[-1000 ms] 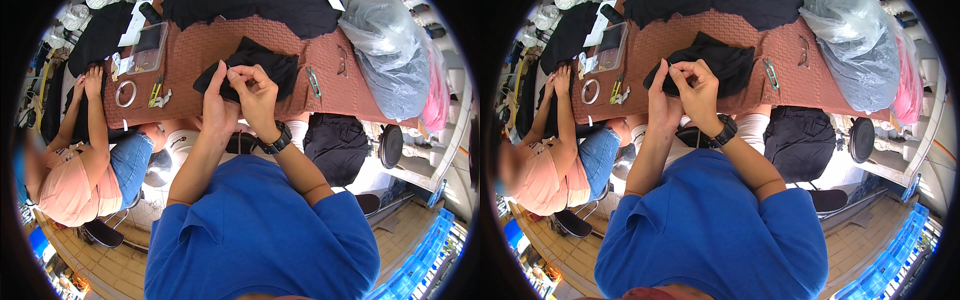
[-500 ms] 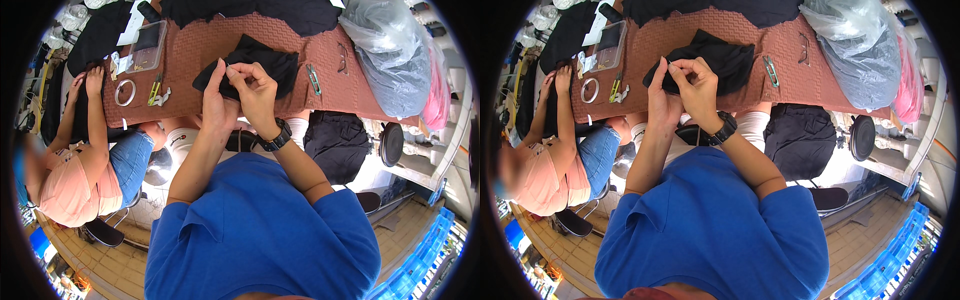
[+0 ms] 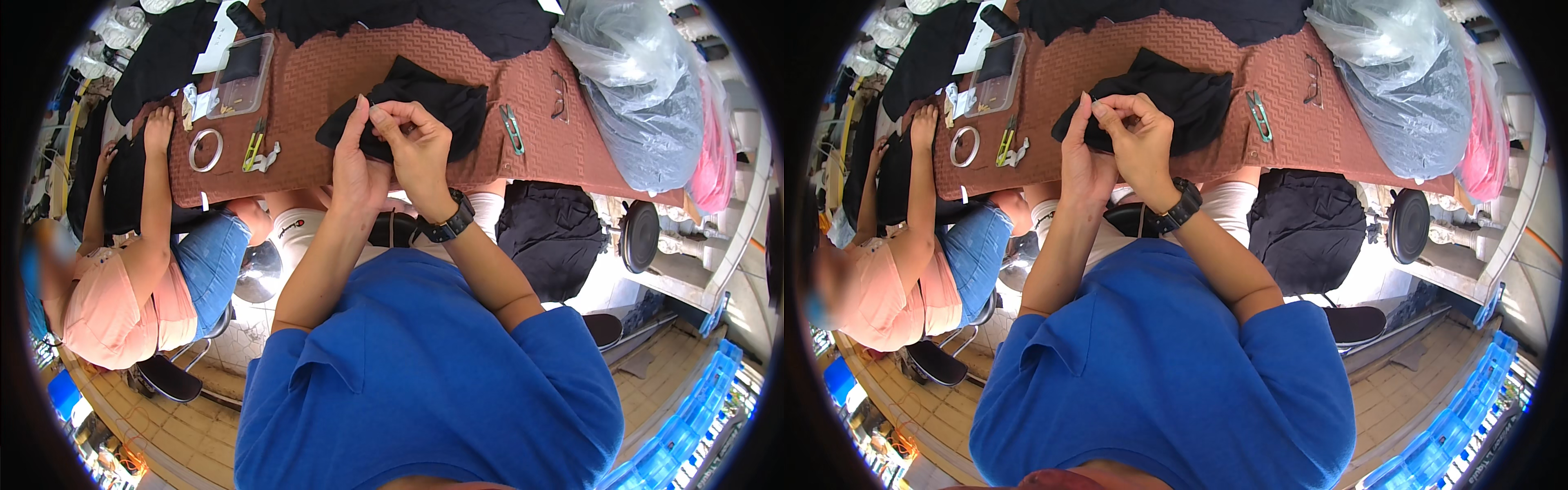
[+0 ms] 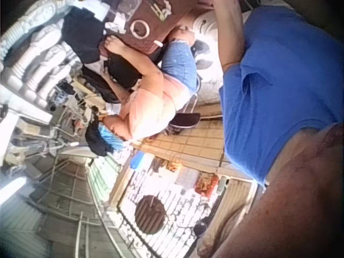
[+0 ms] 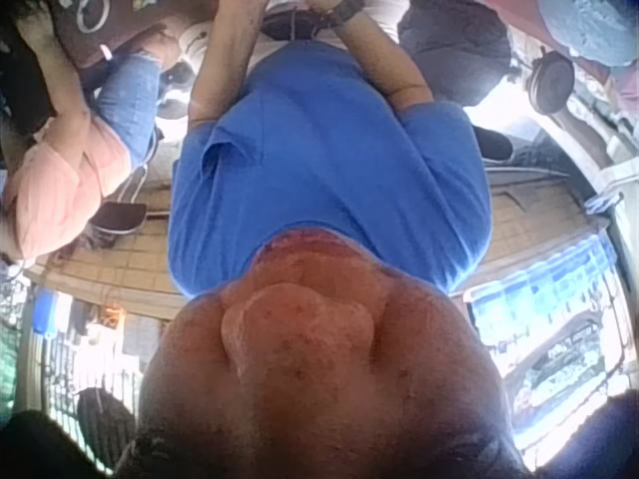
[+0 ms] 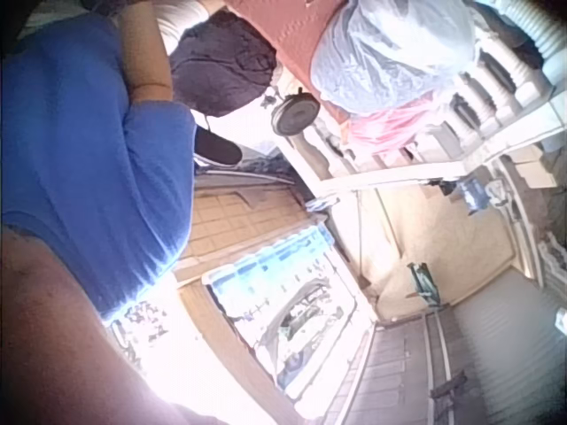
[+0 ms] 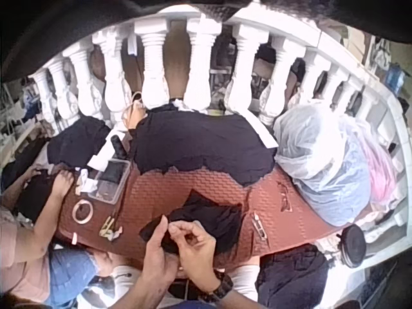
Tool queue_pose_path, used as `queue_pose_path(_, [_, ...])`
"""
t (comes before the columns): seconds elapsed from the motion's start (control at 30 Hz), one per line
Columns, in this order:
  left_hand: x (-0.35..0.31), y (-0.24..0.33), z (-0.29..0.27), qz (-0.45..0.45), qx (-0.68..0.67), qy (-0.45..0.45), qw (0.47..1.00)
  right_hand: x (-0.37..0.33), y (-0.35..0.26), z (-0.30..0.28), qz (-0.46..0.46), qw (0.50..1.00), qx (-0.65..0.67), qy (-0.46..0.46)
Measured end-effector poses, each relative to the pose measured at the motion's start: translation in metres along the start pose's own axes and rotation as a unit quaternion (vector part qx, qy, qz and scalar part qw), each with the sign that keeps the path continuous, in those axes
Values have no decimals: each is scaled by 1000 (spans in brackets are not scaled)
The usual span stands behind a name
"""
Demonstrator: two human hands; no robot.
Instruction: The person prepares black garments by hand on a table, trims loose threads with snips, inspects the fabric, and places items into a cardboard box.
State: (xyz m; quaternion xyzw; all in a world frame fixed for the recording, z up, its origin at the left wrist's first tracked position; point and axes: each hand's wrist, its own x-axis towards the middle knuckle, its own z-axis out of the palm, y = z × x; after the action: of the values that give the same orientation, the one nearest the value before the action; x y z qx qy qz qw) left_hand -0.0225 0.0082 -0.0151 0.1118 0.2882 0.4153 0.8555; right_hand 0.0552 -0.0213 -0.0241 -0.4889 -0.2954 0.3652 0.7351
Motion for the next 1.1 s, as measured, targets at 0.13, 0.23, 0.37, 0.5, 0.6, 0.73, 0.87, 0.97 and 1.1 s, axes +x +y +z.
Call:
queue_pose_path(0.13, [5,-4,-5,30,-18,-12,999,2,0,-3,25,999,28,-3])
queue_pose_path(0.23, [9,-5,-9,51,-17,-19,998,3,-4,-3,45,998,42,-8])
queue_pose_path(0.37, [9,-3,-6,57,-8,-4,998,1,-4,-6,49,997,57,-25])
queue_pose_path(0.5, [14,-6,-16,65,-9,-19,998,3,-3,-9,32,998,51,-18])
queue_pose_path(0.6, [1,-1,7,82,2,43,996,2,-6,-11,-111,985,-133,16])
queue_pose_path(0.73, [1,-2,-5,71,11,-10,997,-7,-18,-7,-263,911,-316,-5])
queue_pose_path(0.87, [7,-6,-20,67,24,-25,997,-9,-17,-4,-304,891,-337,8])
queue_pose_path(0.97, [8,-9,-17,98,28,-35,994,-6,-18,-2,-257,921,-292,17])
queue_pose_path(1.1, [7,-8,-14,121,34,-30,992,-3,-19,-9,-115,968,-218,-40])
